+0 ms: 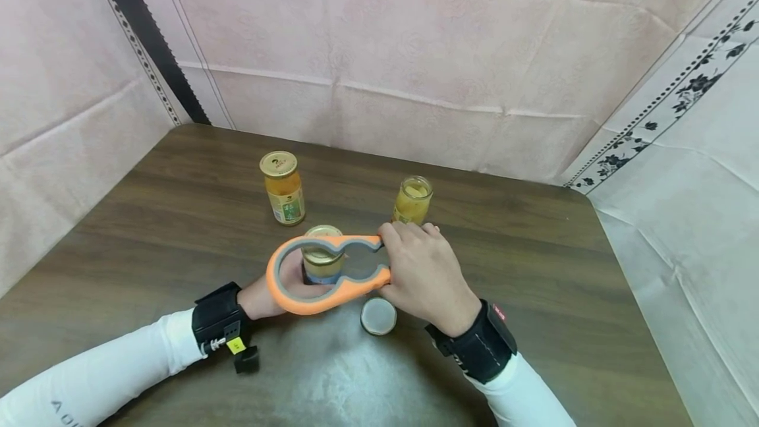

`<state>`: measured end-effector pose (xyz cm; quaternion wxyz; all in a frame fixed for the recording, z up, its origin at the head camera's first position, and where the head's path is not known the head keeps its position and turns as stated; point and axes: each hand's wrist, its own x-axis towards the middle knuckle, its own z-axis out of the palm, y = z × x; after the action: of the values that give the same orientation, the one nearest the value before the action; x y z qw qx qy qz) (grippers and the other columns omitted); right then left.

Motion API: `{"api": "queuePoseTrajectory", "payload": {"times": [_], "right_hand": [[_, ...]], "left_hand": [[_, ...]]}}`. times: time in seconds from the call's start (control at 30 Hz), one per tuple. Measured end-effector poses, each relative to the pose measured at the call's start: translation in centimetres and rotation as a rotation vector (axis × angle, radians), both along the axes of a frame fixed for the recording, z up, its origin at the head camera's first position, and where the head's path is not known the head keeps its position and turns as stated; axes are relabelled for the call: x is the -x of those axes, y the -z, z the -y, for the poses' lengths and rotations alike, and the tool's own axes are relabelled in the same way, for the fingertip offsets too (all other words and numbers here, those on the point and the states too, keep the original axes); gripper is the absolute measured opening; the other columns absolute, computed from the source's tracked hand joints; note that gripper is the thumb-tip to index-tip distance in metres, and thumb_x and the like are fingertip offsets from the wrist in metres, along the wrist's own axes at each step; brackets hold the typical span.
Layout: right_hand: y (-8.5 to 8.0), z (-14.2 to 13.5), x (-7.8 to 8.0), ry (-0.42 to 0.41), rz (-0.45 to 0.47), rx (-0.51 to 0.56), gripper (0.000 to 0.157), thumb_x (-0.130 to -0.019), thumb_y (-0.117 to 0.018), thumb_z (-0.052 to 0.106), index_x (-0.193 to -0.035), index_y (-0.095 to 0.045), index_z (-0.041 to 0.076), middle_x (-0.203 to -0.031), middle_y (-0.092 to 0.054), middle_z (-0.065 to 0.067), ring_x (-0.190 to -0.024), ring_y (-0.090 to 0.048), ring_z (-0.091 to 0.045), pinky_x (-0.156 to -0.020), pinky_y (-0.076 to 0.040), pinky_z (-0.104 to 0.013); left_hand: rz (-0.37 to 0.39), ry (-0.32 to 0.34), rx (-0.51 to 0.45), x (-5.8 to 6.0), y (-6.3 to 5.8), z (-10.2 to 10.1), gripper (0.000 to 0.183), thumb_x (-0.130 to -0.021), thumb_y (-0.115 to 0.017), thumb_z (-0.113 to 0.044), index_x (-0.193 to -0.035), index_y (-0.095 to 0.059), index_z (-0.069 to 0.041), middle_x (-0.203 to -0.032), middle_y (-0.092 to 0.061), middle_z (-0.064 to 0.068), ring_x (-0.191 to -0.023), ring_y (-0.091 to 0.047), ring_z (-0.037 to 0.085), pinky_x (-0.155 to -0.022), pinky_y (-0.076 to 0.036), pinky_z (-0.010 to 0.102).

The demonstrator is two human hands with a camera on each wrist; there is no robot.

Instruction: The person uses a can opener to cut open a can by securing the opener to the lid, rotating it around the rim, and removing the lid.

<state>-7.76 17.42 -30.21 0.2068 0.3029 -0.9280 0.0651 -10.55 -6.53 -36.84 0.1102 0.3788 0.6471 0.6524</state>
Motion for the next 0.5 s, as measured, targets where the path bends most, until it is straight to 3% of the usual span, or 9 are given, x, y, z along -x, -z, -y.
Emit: {"api": "queuePoseTrajectory", "payload": {"times": [0.07,0.2,0.3,0.37,0.5], "right_hand": [[-0.1,0.3,0.1,-0.002,-0.005,-0.002,0.045,-0.066,-0.079,0.013,-0.107,-0.061,0.007,-0.093,-0.069,-0.002,-0.083,-0.063,-0.019,-0.070,-0.045,-0.032],[-0.3,0.8,0.4,-0.008,-0.012,0.003,0.045,-0.066,-0.080,0.014,-0.106,-0.061,0.008,-0.093,-0.069,-0.001,-0.085,-0.064,-0.019,-0.071,-0.045,-0.032],[-0.3,1.1,0.6,-0.014,-0.018,0.006,0.045,-0.065,-0.080,0.015,-0.106,-0.062,0.009,-0.092,-0.068,-0.001,-0.085,-0.064,-0.019,-0.072,-0.045,-0.033],[-0.4,1.3,0.7,-0.014,-0.021,0.003,0.045,-0.065,-0.080,0.015,-0.105,-0.062,0.009,-0.090,-0.067,0.000,-0.084,-0.063,-0.019,-0.072,-0.045,-0.033],[-0.4,1.7,0.8,-0.004,-0.021,-0.010,0.046,-0.064,-0.080,0.016,-0.106,-0.062,0.009,-0.089,-0.067,0.000,-0.084,-0.062,-0.019,-0.074,-0.047,-0.035]], "left_hand": [[-0.008,0.040,-0.055,-0.3,-1.2,-0.5,0.050,-0.092,-0.071,-0.007,-0.140,-0.058,-0.010,-0.132,-0.064,0.015,-0.115,-0.062,0.021,-0.101,-0.052,0.033],[0.084,0.119,-0.097,-0.6,-2.1,-0.9,0.050,-0.099,-0.063,-0.009,-0.148,-0.052,-0.013,-0.149,-0.056,0.009,-0.133,-0.055,0.017,-0.112,-0.046,0.031],[0.113,0.112,-0.080,-0.5,-1.5,-0.9,0.051,-0.101,-0.062,-0.009,-0.150,-0.049,-0.017,-0.154,-0.051,0.004,-0.143,-0.048,0.018,-0.117,-0.041,0.032],[0.047,0.060,-0.036,-0.4,-0.5,-0.8,0.054,-0.100,-0.064,-0.010,-0.151,-0.048,-0.019,-0.155,-0.050,0.003,-0.144,-0.046,0.017,-0.117,-0.041,0.031],[0.045,0.036,0.017,-0.6,1.4,-0.1,0.066,-0.096,-0.064,-0.003,-0.155,-0.039,-0.020,-0.158,-0.046,-0.001,-0.142,-0.045,0.013,-0.115,-0.039,0.024]]}}
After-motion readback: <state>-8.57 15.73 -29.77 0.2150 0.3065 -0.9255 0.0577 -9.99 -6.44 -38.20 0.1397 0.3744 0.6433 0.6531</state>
